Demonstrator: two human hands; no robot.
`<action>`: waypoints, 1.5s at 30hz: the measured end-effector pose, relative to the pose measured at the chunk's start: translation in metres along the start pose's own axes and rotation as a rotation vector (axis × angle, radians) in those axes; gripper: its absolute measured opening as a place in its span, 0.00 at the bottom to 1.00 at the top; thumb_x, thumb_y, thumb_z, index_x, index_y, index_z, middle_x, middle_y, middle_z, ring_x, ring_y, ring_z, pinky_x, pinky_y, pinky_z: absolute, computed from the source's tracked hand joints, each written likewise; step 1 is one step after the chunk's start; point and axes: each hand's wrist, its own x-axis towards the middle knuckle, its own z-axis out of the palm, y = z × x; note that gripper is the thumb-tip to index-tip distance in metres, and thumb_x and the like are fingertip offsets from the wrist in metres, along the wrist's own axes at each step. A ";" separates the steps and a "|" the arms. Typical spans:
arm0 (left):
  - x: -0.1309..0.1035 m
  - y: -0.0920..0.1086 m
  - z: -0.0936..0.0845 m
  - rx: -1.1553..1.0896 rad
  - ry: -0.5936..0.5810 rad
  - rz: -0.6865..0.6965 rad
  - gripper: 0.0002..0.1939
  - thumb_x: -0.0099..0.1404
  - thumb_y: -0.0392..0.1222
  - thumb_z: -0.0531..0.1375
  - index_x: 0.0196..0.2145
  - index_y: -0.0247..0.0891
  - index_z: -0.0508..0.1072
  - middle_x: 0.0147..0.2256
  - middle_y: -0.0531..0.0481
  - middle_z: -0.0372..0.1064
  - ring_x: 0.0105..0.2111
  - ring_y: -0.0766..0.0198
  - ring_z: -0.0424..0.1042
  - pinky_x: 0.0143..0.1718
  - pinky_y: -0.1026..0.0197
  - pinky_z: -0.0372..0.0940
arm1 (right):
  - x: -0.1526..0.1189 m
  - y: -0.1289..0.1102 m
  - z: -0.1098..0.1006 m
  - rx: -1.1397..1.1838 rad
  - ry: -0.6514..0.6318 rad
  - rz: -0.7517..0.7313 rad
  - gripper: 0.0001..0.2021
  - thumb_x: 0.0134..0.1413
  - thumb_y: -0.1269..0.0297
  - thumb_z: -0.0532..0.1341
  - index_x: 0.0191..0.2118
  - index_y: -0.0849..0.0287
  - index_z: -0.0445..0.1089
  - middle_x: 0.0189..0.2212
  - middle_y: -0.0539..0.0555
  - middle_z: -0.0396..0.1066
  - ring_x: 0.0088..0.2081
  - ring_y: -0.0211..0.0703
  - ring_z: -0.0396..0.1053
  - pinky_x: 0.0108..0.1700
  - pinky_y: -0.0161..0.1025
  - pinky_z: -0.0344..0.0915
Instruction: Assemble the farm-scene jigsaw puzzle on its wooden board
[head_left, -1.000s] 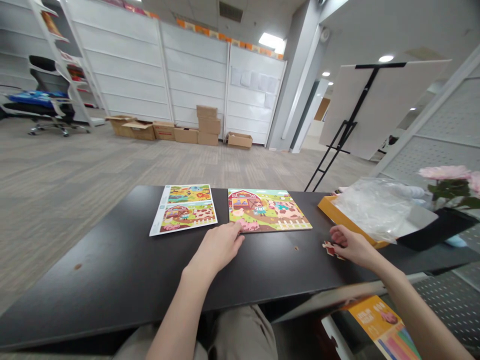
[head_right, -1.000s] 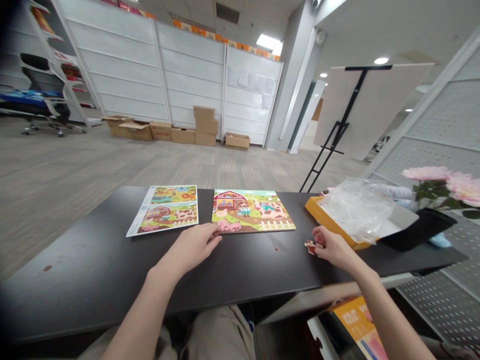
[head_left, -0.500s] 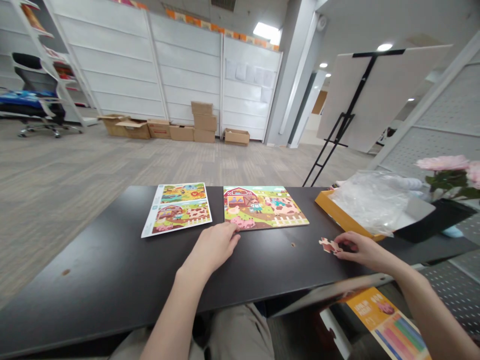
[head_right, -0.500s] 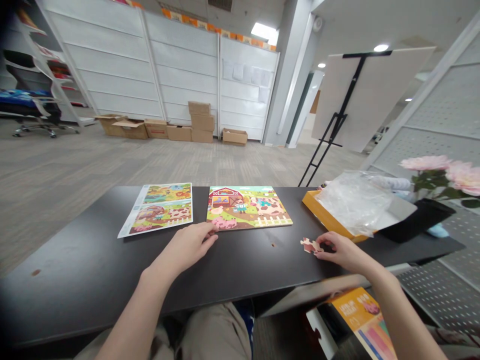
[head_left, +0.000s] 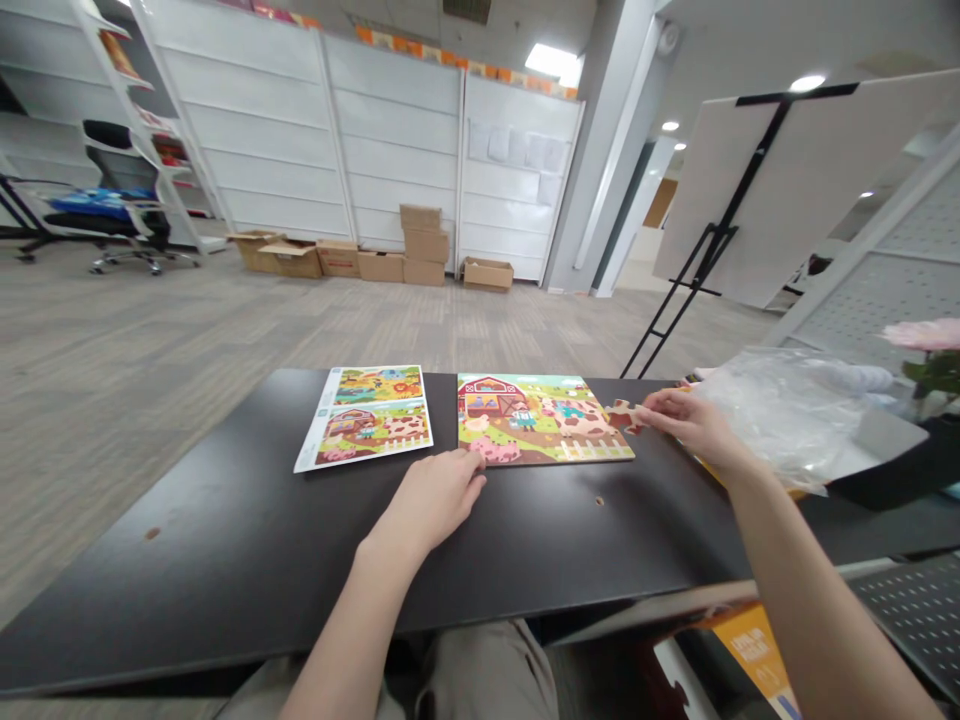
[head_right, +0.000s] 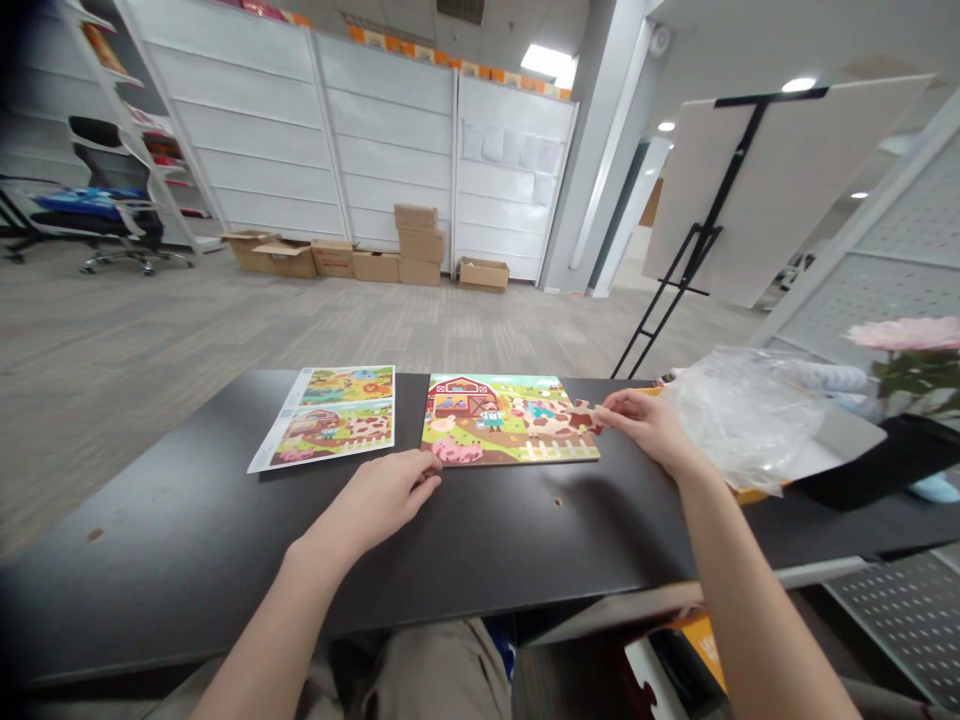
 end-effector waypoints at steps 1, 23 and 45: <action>0.000 -0.002 0.000 0.004 -0.001 -0.007 0.10 0.71 0.40 0.53 0.44 0.41 0.74 0.42 0.46 0.76 0.40 0.56 0.76 0.39 0.59 0.65 | 0.016 -0.001 0.010 -0.008 0.004 -0.012 0.28 0.38 0.36 0.71 0.34 0.57 0.72 0.31 0.57 0.79 0.36 0.51 0.77 0.40 0.42 0.72; -0.004 -0.004 -0.009 -0.023 -0.022 -0.067 0.13 0.73 0.41 0.52 0.49 0.42 0.74 0.43 0.45 0.75 0.43 0.55 0.75 0.45 0.56 0.66 | 0.097 0.065 0.076 0.099 0.045 0.134 0.20 0.39 0.50 0.74 0.34 0.61 0.77 0.30 0.57 0.80 0.29 0.45 0.77 0.29 0.36 0.72; -0.001 -0.004 -0.009 -0.016 -0.039 -0.087 0.13 0.73 0.41 0.51 0.49 0.42 0.73 0.44 0.45 0.75 0.44 0.56 0.75 0.45 0.58 0.66 | 0.094 0.060 0.085 -0.456 0.058 -0.034 0.15 0.49 0.52 0.66 0.36 0.58 0.81 0.29 0.55 0.79 0.31 0.46 0.76 0.35 0.37 0.70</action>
